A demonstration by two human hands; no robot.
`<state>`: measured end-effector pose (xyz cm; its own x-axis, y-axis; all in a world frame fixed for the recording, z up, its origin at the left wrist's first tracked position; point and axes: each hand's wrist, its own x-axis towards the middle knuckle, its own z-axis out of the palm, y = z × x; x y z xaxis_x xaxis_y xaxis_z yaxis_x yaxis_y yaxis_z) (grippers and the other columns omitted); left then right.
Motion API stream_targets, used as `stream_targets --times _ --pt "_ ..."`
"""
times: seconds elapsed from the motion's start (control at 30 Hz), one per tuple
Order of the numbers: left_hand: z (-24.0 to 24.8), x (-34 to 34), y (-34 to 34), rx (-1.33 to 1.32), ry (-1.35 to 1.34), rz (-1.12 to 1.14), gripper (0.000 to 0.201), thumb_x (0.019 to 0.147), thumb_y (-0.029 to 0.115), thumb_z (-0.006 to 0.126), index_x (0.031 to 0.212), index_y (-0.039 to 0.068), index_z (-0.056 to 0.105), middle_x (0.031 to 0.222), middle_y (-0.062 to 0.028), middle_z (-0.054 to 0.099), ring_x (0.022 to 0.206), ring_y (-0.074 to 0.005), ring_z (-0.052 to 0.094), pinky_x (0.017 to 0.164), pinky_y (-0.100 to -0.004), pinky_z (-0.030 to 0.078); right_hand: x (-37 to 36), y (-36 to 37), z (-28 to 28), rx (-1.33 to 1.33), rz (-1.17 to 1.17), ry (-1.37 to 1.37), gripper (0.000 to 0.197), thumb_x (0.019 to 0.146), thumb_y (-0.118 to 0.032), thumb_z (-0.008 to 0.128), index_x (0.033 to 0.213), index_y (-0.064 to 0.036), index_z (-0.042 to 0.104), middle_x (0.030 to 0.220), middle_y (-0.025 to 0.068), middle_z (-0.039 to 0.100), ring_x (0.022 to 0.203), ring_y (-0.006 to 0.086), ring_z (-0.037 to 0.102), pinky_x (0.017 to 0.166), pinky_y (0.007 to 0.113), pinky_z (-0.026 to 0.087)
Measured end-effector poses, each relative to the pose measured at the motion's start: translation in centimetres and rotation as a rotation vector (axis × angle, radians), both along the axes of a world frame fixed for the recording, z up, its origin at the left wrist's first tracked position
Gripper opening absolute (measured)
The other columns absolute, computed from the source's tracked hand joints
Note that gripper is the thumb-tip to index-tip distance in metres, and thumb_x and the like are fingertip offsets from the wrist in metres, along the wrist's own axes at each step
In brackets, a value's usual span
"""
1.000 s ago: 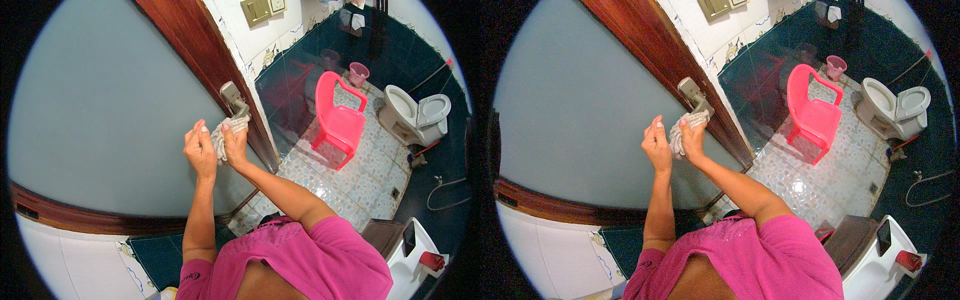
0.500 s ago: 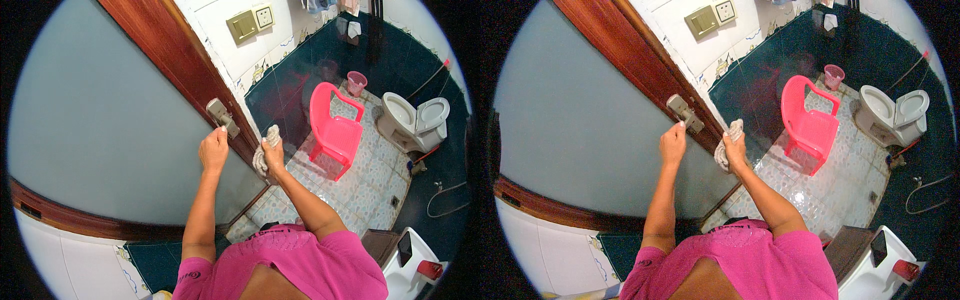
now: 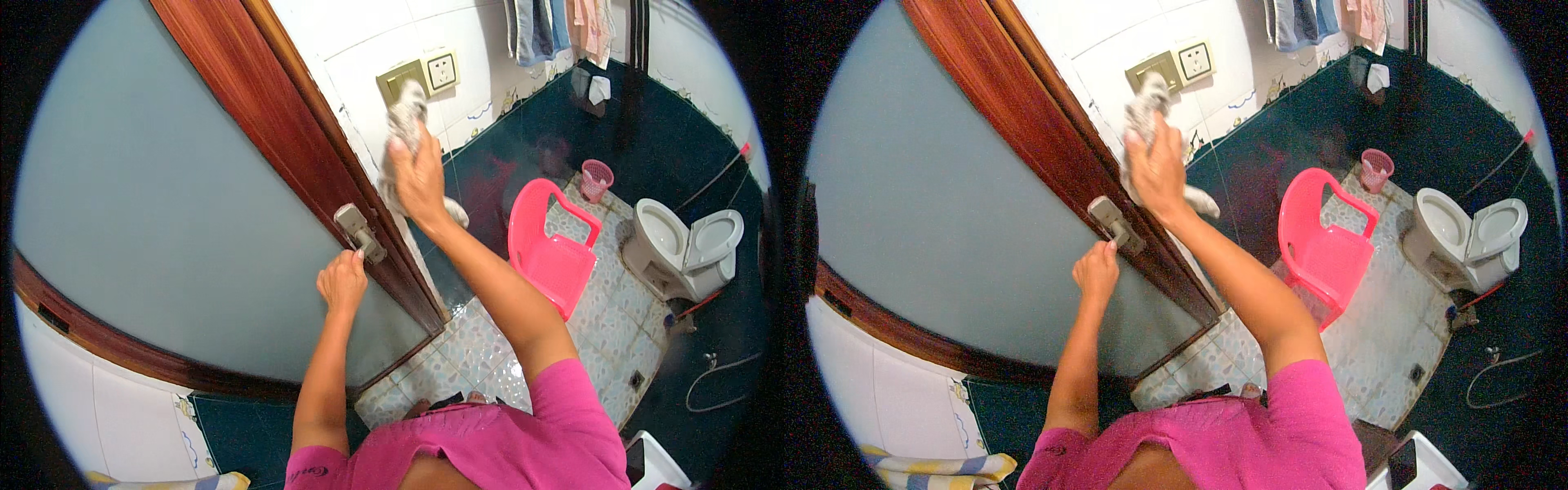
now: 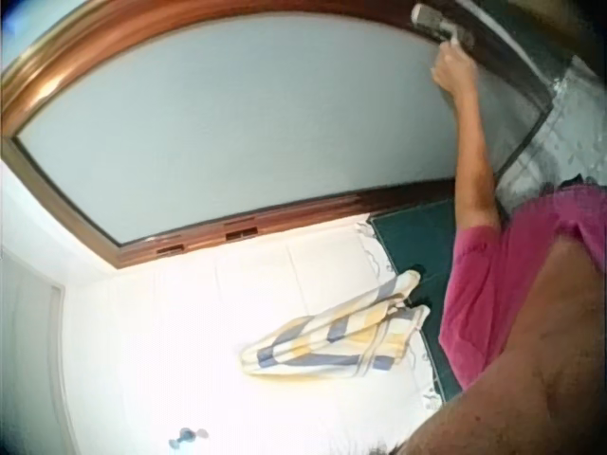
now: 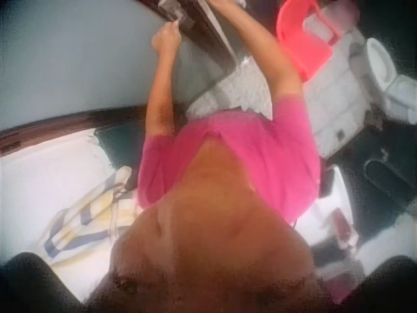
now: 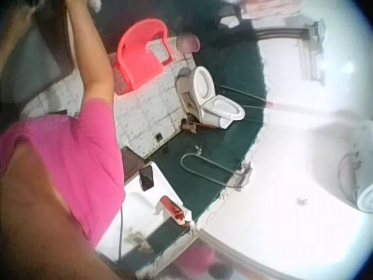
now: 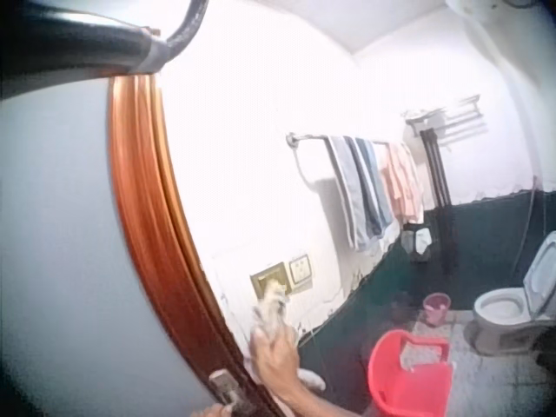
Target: The person wets a cloth at the sink, then wipes the sink basin, faucet, and surrounding tiles. They proceed to wipe the bathroom door, including the handle and frame, before opening it to clean the exterior surface.
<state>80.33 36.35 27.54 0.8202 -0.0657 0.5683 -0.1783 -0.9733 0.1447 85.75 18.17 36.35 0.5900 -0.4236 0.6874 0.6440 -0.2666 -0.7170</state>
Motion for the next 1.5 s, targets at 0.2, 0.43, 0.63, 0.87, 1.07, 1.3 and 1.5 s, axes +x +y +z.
stream_targets --times 0.2,0.43,0.63,0.87,1.07,1.3,1.5 --pt "-0.2 0.0 -0.4 0.007 -0.052 0.003 0.03 0.088 0.031 0.047 0.072 0.007 0.055 0.067 -0.0145 0.06 0.063 -0.0352 0.056 0.056 -0.0456 0.039 3.5 2.5 7.5 -0.341 -0.178 0.016 0.056 0.084 -0.029 0.058 0.133 -0.0256 0.032 0.098 0.0138 0.044 0.079 0.0292 0.054 0.061 0.041 0.047" --pt "-0.3 -0.4 -0.6 0.036 -0.041 0.054 0.028 0.087 0.031 0.048 0.073 0.008 0.054 0.068 -0.0101 0.059 0.067 -0.0285 0.056 0.06 -0.04 0.036 7.5 2.9 -1.1 -0.361 -0.228 0.038 0.048 0.071 -0.014 0.064 0.114 -0.0229 0.045 0.105 0.0166 0.043 0.093 0.0367 0.049 0.071 0.046 0.045" --pt "-0.7 -0.1 -0.7 0.05 -0.093 0.009 0.026 0.087 0.03 0.049 0.073 0.009 0.054 0.065 -0.0087 0.057 0.063 -0.0282 0.054 0.058 -0.0408 0.035 10.1 0.6 -10.6 -0.313 -0.26 0.239 0.048 0.068 -0.007 0.06 0.112 -0.0203 0.045 0.107 0.0156 0.043 0.093 0.0354 0.049 0.075 0.046 0.044" --pt "1.6 -2.2 -1.0 0.096 -0.196 -0.12 0.022 0.086 0.022 0.049 0.097 0.006 0.058 0.085 -0.0099 0.059 0.082 -0.0261 0.053 0.076 -0.0385 0.036 10.4 -5.0 -15.7 0.006 -0.087 0.497 0.038 0.084 -0.025 0.051 0.117 -0.0078 0.043 0.112 0.0211 0.05 0.101 0.0406 0.05 0.085 0.044 0.04" --pt "-5.7 -10.0 4.2 0.099 0.35 -0.451 0.022 0.082 0.018 0.048 0.095 0.004 0.058 0.089 -0.0145 0.059 0.082 -0.0308 0.053 0.077 -0.0428 0.039 2.4 -8.0 -22.9 0.286 0.211 0.588 0.038 0.086 -0.027 0.049 0.114 -0.0023 0.05 0.105 0.0153 0.057 0.096 0.0235 0.054 0.084 0.033 0.041" --pt "-24.9 -20.4 17.5 0.292 1.772 -0.089 0.026 0.083 0.022 0.05 0.08 -0.001 0.062 0.082 -0.019 0.061 0.076 -0.0374 0.059 0.074 -0.0448 0.046 -10.8 -9.5 -34.4 0.403 0.092 0.981 0.037 0.084 -0.027 0.055 0.108 0.0009 0.054 0.09 0.0092 0.058 0.079 0.0162 0.051 0.071 0.031 0.042" --pt "-25.2 -15.9 16.6 0.119 1.701 -0.047 0.025 0.082 0.021 0.05 0.081 -0.002 0.062 0.082 -0.0186 0.061 0.076 -0.0362 0.06 0.074 -0.044 0.047 -17.5 -10.5 -36.2 0.603 0.014 1.175 0.042 0.082 -0.029 0.058 0.11 0.0024 0.053 0.086 0.0098 0.059 0.069 0.0156 0.05 0.063 0.031 0.042"
